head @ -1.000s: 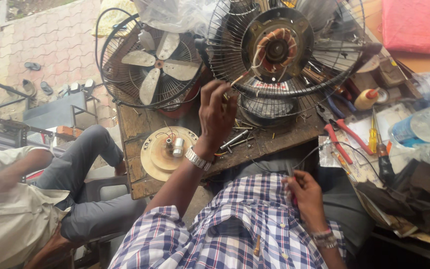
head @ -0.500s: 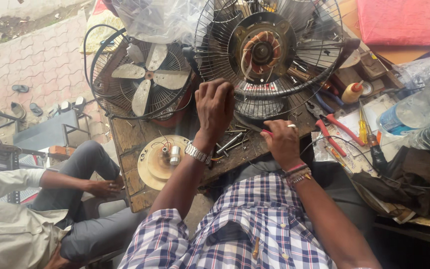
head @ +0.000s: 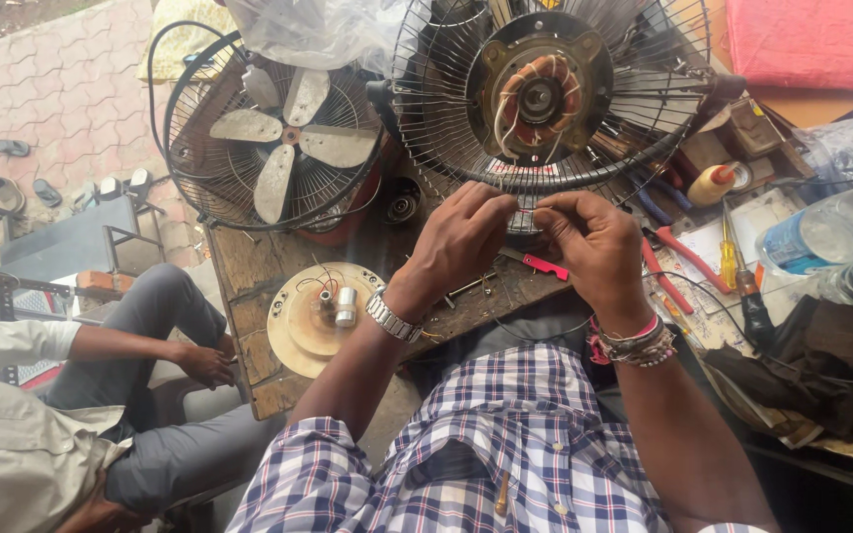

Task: The person is repairing a fan motor by stripping wires, twisting them together, and securing connections with electrical tape. They use pliers and a screwdriver to manipulate the wires and components of the motor.

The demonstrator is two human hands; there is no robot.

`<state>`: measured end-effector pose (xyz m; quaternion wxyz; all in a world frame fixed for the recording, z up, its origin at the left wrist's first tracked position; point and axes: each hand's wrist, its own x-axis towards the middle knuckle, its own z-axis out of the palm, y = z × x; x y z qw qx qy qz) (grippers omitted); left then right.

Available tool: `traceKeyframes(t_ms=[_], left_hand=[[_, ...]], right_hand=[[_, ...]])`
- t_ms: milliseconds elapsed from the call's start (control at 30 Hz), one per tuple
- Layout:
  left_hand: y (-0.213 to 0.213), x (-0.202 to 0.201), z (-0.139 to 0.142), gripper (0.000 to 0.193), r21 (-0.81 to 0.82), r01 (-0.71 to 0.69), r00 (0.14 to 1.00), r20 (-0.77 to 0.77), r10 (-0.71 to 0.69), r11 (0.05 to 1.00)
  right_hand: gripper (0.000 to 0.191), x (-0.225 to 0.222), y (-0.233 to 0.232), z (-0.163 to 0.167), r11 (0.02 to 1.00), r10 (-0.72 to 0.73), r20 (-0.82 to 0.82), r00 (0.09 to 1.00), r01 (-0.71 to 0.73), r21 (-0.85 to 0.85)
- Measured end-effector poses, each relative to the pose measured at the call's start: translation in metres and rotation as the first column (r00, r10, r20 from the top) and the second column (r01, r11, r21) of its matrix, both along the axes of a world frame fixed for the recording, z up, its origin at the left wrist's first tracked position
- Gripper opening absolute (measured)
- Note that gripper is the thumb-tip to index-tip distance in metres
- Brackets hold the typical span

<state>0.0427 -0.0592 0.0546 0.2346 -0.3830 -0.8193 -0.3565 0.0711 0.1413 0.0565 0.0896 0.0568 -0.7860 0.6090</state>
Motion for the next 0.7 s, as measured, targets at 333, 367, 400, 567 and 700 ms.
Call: traceKeyframes(t_ms=[333, 367, 400, 567, 700], left_hand=[[0.018, -0.018, 0.009, 0.02, 0.177, -0.041, 0.998, -0.033, 0.048, 0.983], [0.017, -0.02, 0.009, 0.022, 0.176, -0.05, 0.998, -0.039, 0.057, 0.983], [0.014, -0.022, 0.009, 0.023, 0.175, -0.057, 0.997, -0.044, 0.066, 0.983], [0.014, -0.03, 0.011, 0.029, 0.076, -0.08, 0.993, -0.081, 0.086, 0.994], [0.018, -0.033, 0.011, 0.03, 0.039, -0.098, 0.989, -0.109, 0.102, 0.994]], right_hand=[[0.013, -0.008, -0.002, -0.016, 0.92, -0.162, 0.017, 0.987, 0.157, -0.36], [0.013, -0.009, -0.004, -0.018, 0.897, -0.226, -0.004, 0.974, 0.207, -0.391], [0.012, -0.01, -0.005, -0.02, 0.951, -0.27, -0.163, 0.949, 0.236, -0.2], [0.025, -0.024, -0.006, -0.029, 0.788, -0.141, -0.685, 0.715, 0.499, 0.36], [0.028, -0.039, -0.01, -0.035, 0.76, -0.135, -0.736, 0.663, 0.546, 0.353]])
